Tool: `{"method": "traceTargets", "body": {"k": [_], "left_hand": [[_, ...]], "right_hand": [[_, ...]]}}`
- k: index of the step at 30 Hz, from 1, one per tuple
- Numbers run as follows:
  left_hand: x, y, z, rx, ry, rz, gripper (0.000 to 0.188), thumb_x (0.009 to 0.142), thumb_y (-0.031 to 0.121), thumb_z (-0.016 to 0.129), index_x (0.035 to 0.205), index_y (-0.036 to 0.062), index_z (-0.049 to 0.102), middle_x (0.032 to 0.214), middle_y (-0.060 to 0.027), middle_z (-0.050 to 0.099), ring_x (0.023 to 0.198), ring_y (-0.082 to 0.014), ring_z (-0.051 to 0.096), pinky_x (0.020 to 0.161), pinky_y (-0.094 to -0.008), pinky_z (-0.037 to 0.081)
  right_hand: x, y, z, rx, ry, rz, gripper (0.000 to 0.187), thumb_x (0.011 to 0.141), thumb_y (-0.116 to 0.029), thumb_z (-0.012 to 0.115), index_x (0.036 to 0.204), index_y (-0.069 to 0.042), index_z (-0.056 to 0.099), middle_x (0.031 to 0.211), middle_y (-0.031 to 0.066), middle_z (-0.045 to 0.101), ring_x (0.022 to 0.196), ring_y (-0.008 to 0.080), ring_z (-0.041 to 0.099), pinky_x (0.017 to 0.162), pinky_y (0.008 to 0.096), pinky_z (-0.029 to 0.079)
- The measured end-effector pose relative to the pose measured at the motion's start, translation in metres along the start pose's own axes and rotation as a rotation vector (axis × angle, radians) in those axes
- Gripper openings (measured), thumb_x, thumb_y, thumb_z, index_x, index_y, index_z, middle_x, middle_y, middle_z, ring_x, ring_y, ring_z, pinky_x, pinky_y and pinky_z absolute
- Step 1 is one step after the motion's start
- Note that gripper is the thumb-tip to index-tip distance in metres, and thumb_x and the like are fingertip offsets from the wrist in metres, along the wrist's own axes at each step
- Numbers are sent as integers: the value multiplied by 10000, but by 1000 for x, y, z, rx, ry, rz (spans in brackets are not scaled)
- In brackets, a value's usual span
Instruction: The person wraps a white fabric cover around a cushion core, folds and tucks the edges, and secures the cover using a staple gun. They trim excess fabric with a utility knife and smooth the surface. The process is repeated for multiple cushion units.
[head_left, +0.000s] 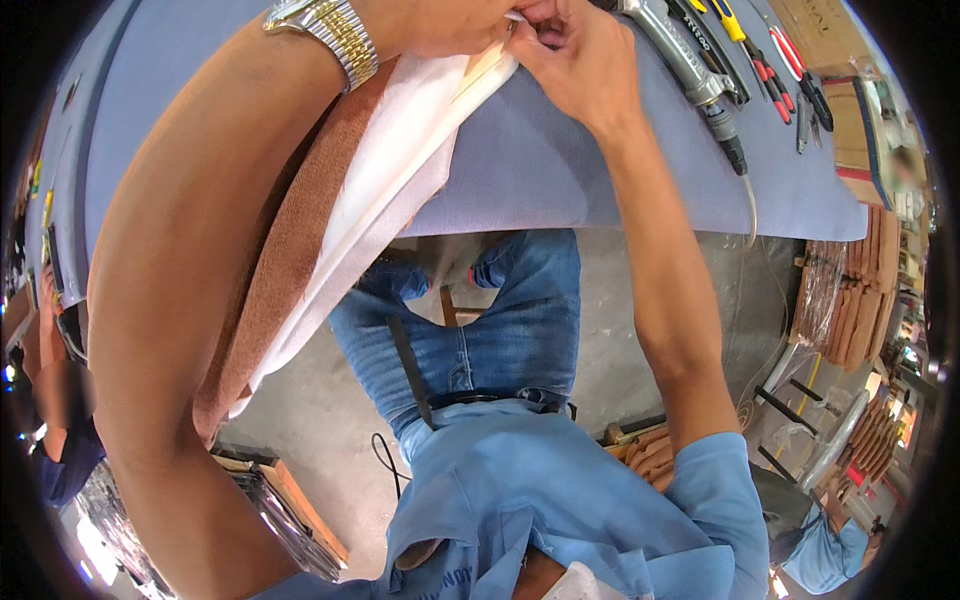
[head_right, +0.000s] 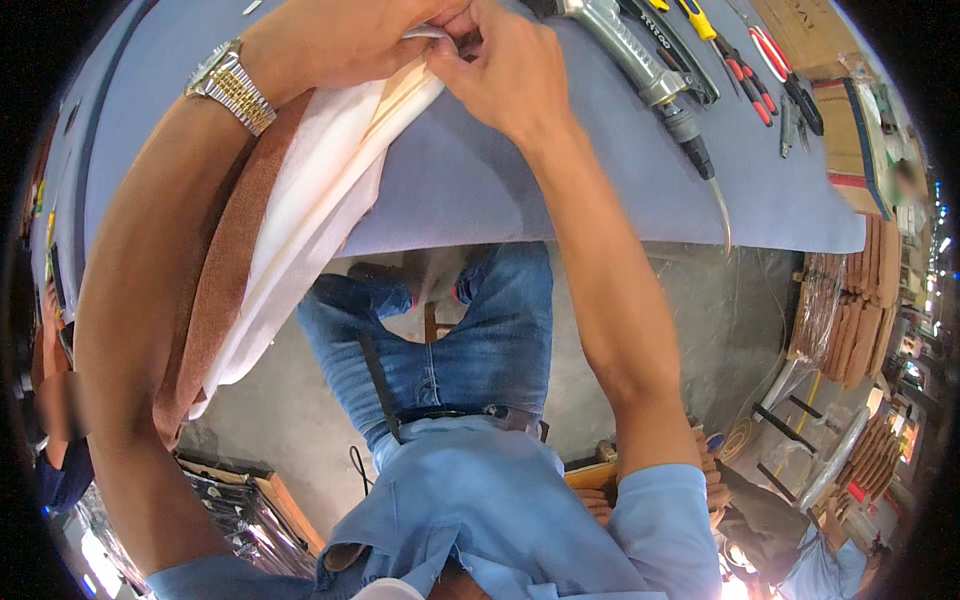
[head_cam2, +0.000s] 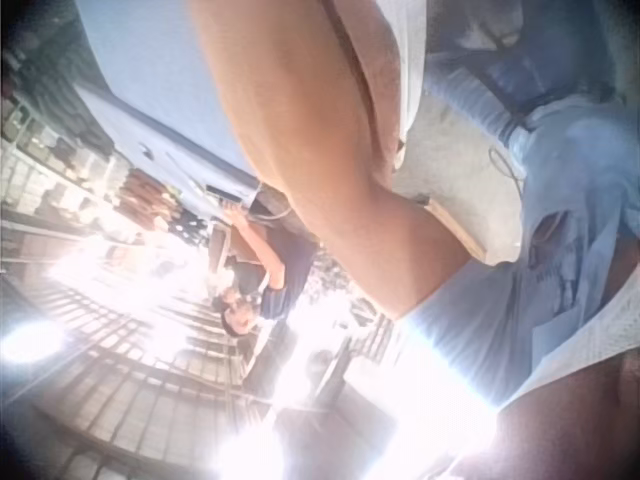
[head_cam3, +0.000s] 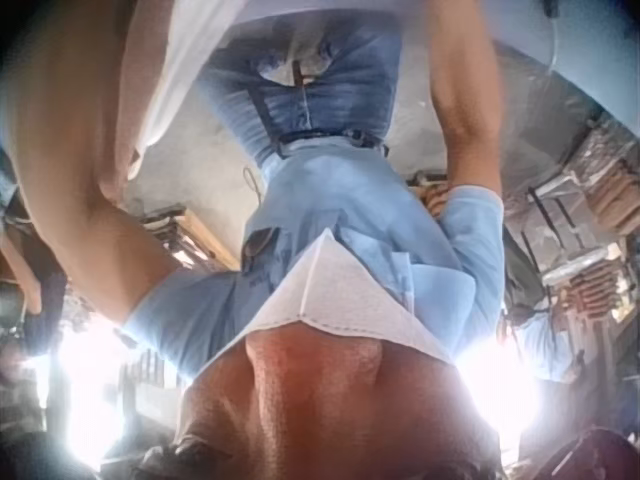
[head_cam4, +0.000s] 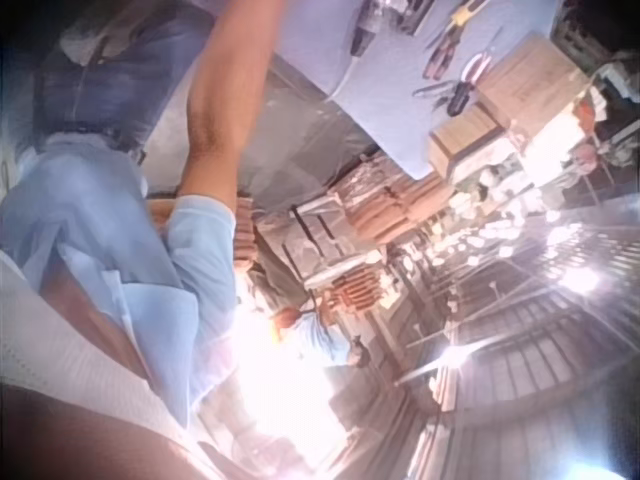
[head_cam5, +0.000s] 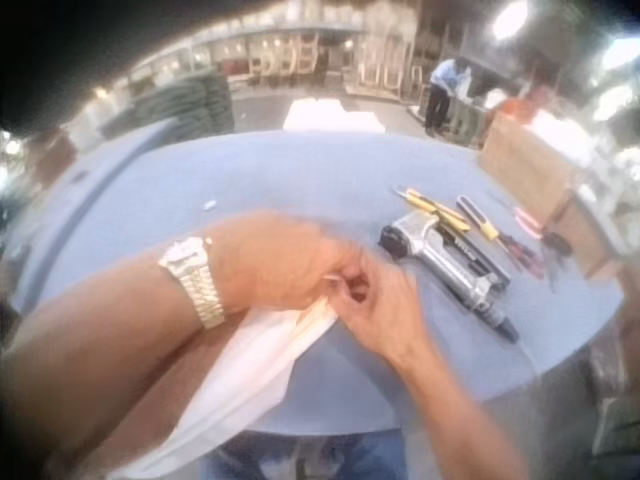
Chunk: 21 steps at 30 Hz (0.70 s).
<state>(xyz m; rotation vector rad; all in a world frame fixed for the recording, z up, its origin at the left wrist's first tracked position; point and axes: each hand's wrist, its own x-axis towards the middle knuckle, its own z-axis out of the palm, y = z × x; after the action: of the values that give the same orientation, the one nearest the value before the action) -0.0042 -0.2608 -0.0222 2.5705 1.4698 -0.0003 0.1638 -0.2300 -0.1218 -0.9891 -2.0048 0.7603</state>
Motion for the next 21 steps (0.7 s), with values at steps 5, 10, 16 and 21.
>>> {"method": "traceTargets", "body": {"k": [5, 10, 16, 21], "left_hand": [[-1, -10, 2, -139, -29, -51, 262, 897, 151, 649, 1152, 129, 709, 1007, -164, 766, 928, -327, 740, 875, -431, 570], [4, -23, 22, -187, 106, 93, 249, 847, 123, 679, 1093, 89, 663, 951, -179, 743, 915, -386, 706, 811, -480, 544], [9, -14, 15, -10, 118, -51, 181, 852, 178, 676, 1005, 89, 643, 853, -182, 722, 850, -415, 686, 756, -521, 516], [5, -17, 9, -11, 109, -33, 197, 881, 250, 643, 1048, 162, 697, 862, -152, 738, 858, -388, 703, 779, -523, 527]], "right_hand": [[-1, 14, 11, 173, -13, -58, 122, 939, -81, 679, 1019, 11, 681, 885, 150, 750, 760, 233, 747, 705, 349, 593], [-4, 22, 0, -43, 9, -108, 217, 843, -197, 723, 1000, -48, 716, 888, 173, 748, 819, 370, 729, 765, 448, 577], [37, 7, -70, -296, -202, -237, 222, 912, -218, 714, 1060, -53, 728, 913, 125, 760, 801, 298, 735, 728, 405, 568], [104, 83, -177, -791, 96, 52, 307, 952, -349, 650, 1152, -132, 737, 1102, 147, 760, 1020, 356, 719, 884, 457, 558]]}}
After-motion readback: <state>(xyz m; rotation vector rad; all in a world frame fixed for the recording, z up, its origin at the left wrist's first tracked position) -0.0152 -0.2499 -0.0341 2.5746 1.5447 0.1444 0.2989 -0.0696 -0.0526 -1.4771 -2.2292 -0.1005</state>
